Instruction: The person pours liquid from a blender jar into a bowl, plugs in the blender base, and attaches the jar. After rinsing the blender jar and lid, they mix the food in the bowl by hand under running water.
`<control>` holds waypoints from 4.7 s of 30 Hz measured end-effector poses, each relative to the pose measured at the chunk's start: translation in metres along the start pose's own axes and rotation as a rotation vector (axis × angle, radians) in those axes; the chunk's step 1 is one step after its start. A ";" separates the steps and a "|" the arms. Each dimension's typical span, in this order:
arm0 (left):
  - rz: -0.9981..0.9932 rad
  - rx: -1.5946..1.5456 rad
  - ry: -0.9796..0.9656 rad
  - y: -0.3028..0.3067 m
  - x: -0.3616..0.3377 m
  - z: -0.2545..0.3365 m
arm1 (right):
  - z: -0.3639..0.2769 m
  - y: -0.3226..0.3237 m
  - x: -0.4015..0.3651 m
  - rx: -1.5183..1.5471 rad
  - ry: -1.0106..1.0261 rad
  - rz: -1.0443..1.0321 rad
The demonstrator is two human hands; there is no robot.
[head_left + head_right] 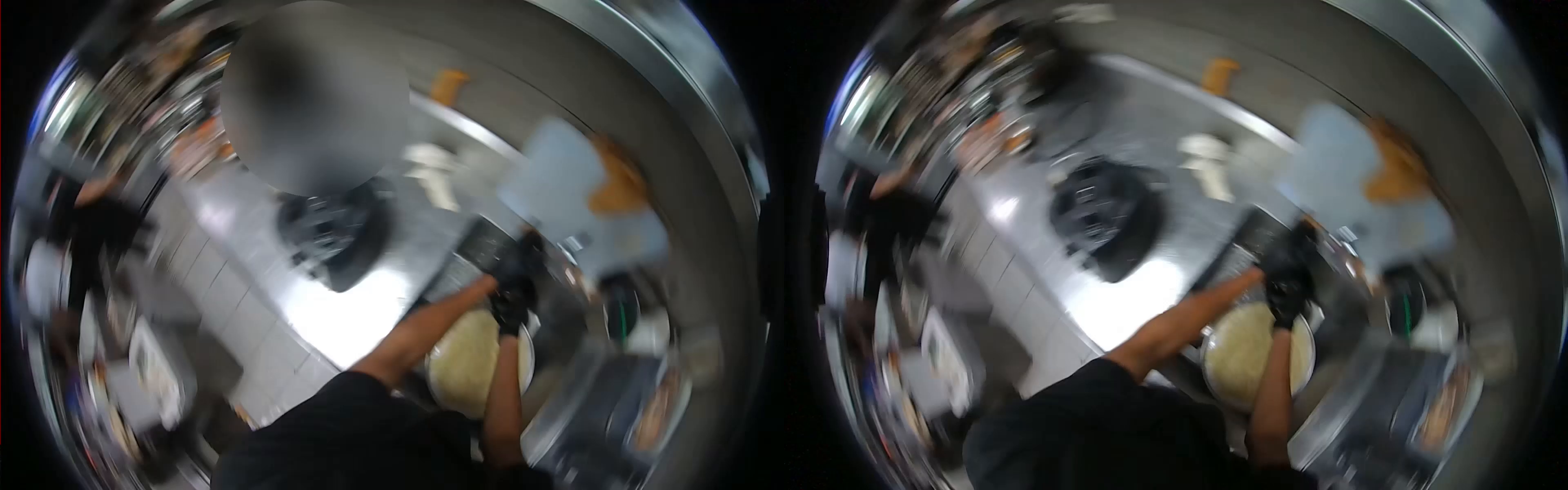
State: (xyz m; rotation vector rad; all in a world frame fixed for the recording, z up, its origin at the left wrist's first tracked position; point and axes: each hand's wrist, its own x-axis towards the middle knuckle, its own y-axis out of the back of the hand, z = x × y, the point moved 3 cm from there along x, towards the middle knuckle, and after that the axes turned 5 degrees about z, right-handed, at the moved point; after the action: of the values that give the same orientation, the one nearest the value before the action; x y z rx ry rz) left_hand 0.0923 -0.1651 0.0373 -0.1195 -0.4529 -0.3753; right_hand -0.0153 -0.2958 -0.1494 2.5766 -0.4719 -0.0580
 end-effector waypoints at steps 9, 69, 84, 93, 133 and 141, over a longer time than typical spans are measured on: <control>0.053 -0.452 0.161 -0.033 0.003 0.034 | 0.007 0.013 -0.020 0.947 -0.551 0.306; 0.160 -0.373 0.819 0.148 -0.174 0.061 | -0.200 0.044 0.015 0.867 -0.223 0.148; 0.114 -0.345 0.820 0.164 -0.194 0.045 | -0.245 0.033 -0.058 0.297 -0.128 0.055; -0.290 -0.312 0.569 0.040 -0.140 0.151 | -0.277 0.293 -0.240 -0.167 0.058 0.866; -0.870 -0.534 0.282 -0.430 -0.118 0.338 | -0.223 0.519 -0.358 -0.974 0.071 0.731; -0.888 -0.312 -0.300 -0.471 -0.168 0.390 | -0.291 0.586 -0.392 -0.350 0.060 0.761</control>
State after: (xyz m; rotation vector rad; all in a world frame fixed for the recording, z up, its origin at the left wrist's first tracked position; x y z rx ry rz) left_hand -0.3841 -0.4698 0.3250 -0.2791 -0.7320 -1.3141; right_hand -0.5320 -0.4938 0.3749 1.9145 -1.2565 0.1856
